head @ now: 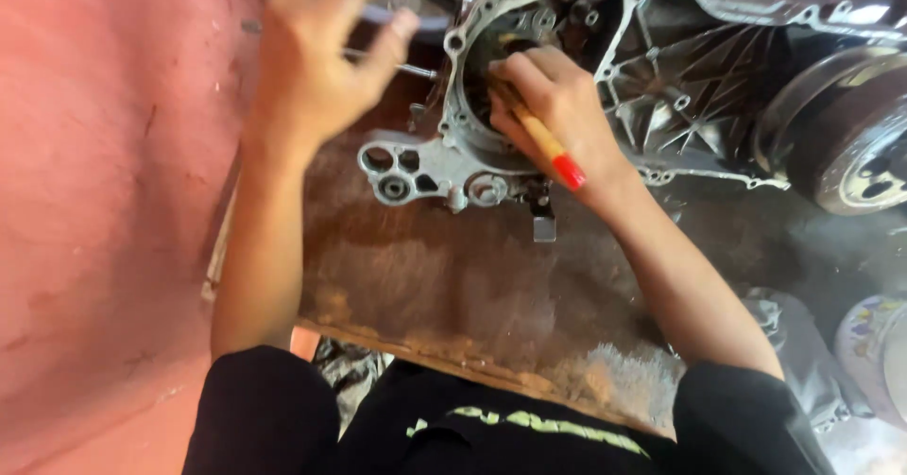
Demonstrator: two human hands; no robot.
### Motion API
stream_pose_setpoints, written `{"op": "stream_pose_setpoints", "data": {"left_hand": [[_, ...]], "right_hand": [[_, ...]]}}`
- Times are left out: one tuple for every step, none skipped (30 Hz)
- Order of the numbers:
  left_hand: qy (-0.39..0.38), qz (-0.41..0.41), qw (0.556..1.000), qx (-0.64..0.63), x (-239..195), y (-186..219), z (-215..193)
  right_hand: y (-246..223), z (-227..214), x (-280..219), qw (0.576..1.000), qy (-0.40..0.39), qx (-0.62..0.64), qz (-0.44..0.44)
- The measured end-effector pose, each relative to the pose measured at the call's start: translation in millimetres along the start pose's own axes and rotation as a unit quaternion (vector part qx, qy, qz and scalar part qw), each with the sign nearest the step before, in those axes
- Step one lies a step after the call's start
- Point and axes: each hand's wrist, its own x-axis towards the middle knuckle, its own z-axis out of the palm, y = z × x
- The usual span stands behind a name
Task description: Cleaning the internal components of a motorcycle engine crankcase using a brush and cloth.
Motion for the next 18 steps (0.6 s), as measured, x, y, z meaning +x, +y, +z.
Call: {"op": "stream_pose_setpoints", "data": {"left_hand": [[-0.014, 0.008, 1.000, -0.020, -3, 16, 1], [-0.024, 0.018, 0.999, -0.040, -4, 31, 3], [-0.023, 0.013, 0.999, -0.041, -18, 38, 9], [-0.022, 0.008, 0.999, -0.042, -24, 41, 15], [-0.020, 0.004, 0.999, -0.043, -29, 45, 21], [-0.016, 0.007, 0.999, -0.040, -35, 41, 31], [0.010, -0.020, 0.998, -0.059, -42, 36, 42], [0.027, -0.056, 0.995, -0.081, -56, 38, 52], [0.022, -0.061, 0.994, -0.082, -61, 40, 55], [0.046, -0.086, 0.989, -0.111, -61, 40, 57], [0.070, -0.110, 0.982, -0.140, -62, 39, 60], [0.068, -0.112, 0.982, -0.139, -63, 39, 60], [0.063, -0.120, 0.980, -0.147, -64, 39, 60], [0.061, -0.124, 0.979, -0.153, -62, 37, 60], [0.062, -0.122, 0.979, -0.151, -61, 38, 59], [0.039, -0.135, 0.980, -0.138, -60, 40, 57], [0.017, -0.147, 0.981, -0.126, -59, 41, 56], [0.016, -0.144, 0.981, -0.127, -58, 41, 56]], "right_hand": [[-4, -1, -2, 0.999, -0.039, -0.003, 0.007], [-6, -3, -1, 0.997, -0.076, -0.008, 0.010], [-11, -9, -3, 0.997, -0.081, -0.007, 0.011], [-13, -17, 2, 0.994, -0.101, -0.005, 0.039], [-14, -27, 7, 0.990, -0.120, -0.003, 0.068], [-11, -24, 14, 0.991, -0.117, -0.006, 0.064], [-8, -21, 19, 0.994, -0.086, 0.001, 0.069], [-8, -15, 16, 0.994, -0.061, 0.017, 0.083], [-4, -6, 11, 0.994, -0.065, 0.021, 0.088], [2, 2, 10, 0.997, -0.048, 0.016, 0.051], [7, 10, 8, 0.999, -0.032, 0.011, 0.015], [3, 4, 7, 0.999, -0.032, 0.014, 0.016], [-1, -3, 6, 0.997, -0.071, 0.006, 0.000], [-4, -11, 9, 0.994, -0.108, -0.004, -0.021], [-7, -14, 11, 0.994, -0.106, -0.004, -0.023], [-11, -16, 12, 0.992, -0.121, -0.036, 0.003], [-14, -19, 13, 0.988, -0.137, -0.068, 0.030], [-14, -13, 15, 0.988, -0.135, -0.070, 0.031]]}}
